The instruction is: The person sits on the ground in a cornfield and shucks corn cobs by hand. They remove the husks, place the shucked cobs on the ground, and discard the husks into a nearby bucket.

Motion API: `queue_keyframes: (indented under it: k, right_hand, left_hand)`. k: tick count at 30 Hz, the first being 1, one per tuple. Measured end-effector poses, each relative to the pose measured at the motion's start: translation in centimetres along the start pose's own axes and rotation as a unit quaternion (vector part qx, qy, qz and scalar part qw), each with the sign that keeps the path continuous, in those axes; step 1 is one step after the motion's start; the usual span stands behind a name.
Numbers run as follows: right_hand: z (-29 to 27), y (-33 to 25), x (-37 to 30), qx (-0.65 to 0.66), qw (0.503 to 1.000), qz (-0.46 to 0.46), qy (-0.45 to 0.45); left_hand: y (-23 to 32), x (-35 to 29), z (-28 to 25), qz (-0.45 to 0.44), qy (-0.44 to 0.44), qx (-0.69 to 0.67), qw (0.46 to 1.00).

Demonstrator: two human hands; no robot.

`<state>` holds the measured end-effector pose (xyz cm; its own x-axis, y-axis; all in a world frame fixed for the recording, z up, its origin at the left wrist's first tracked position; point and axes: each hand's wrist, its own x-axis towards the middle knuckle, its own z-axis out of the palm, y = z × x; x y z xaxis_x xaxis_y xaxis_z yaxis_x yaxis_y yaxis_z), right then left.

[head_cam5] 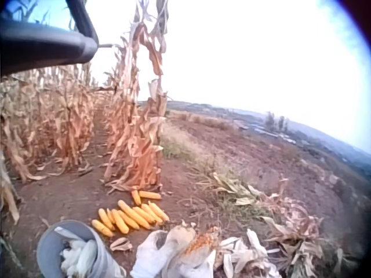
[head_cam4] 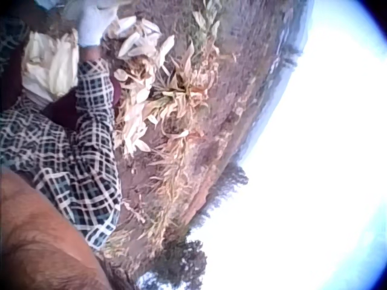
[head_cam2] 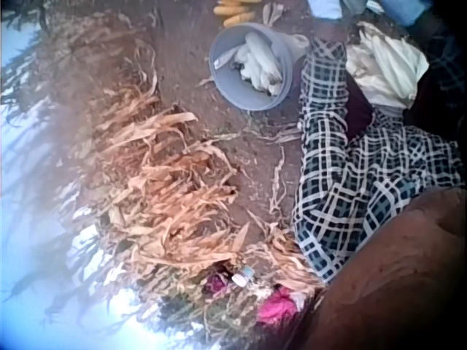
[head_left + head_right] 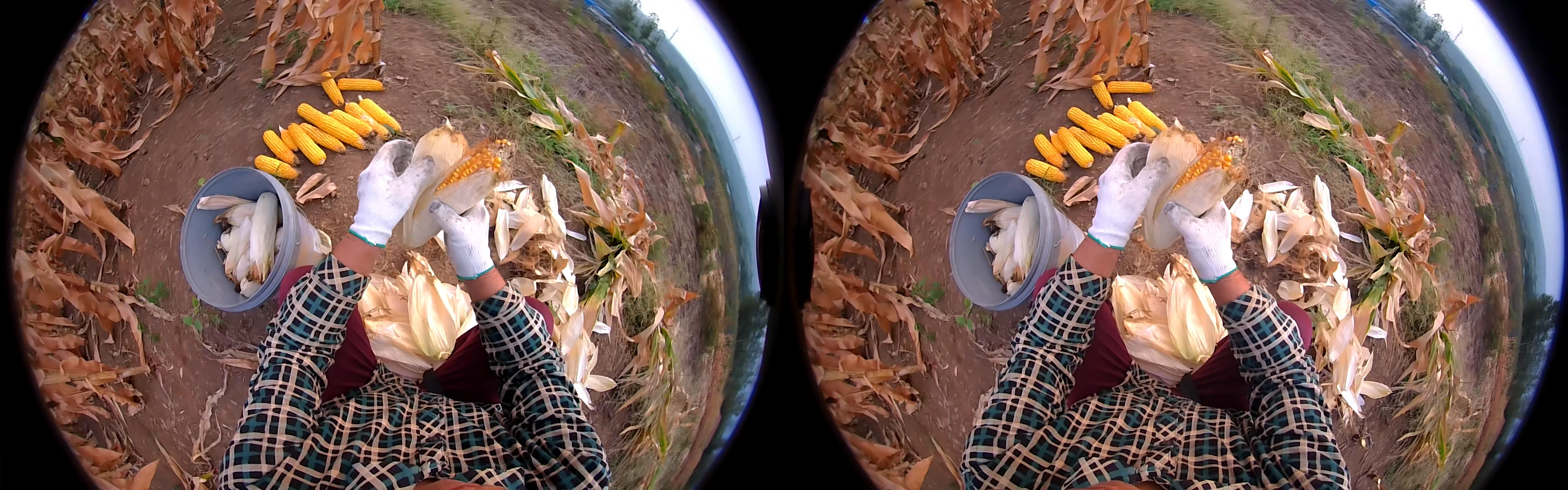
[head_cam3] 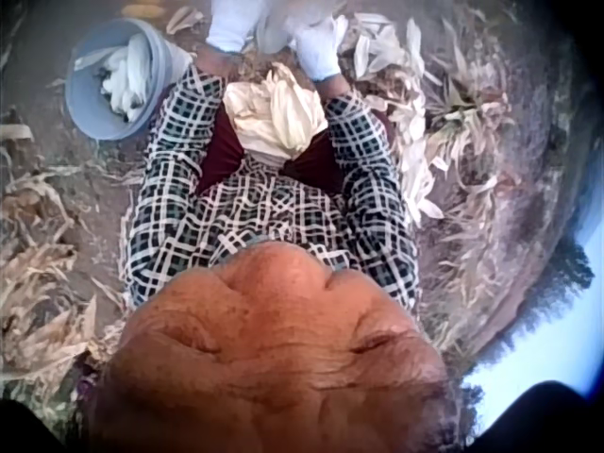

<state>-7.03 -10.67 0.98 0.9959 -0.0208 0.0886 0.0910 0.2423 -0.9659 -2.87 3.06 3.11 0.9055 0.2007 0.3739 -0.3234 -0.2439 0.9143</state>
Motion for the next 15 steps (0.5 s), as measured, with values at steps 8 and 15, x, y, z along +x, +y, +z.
queue_keyframes:
  k: [8, 15]
  right_hand:
    - [-1.5, 1.7, 2.7, 0.211, 0.966, 0.069, 0.136]
    - [-1.3, 0.8, 1.9, 0.117, 0.993, 0.025, 0.022]
  left_hand:
    - [0.3, -4.1, 2.4, 0.272, -0.146, 0.171, 0.936]
    - [-0.9, -1.5, 2.4, 0.149, -0.086, 0.205, 0.964]
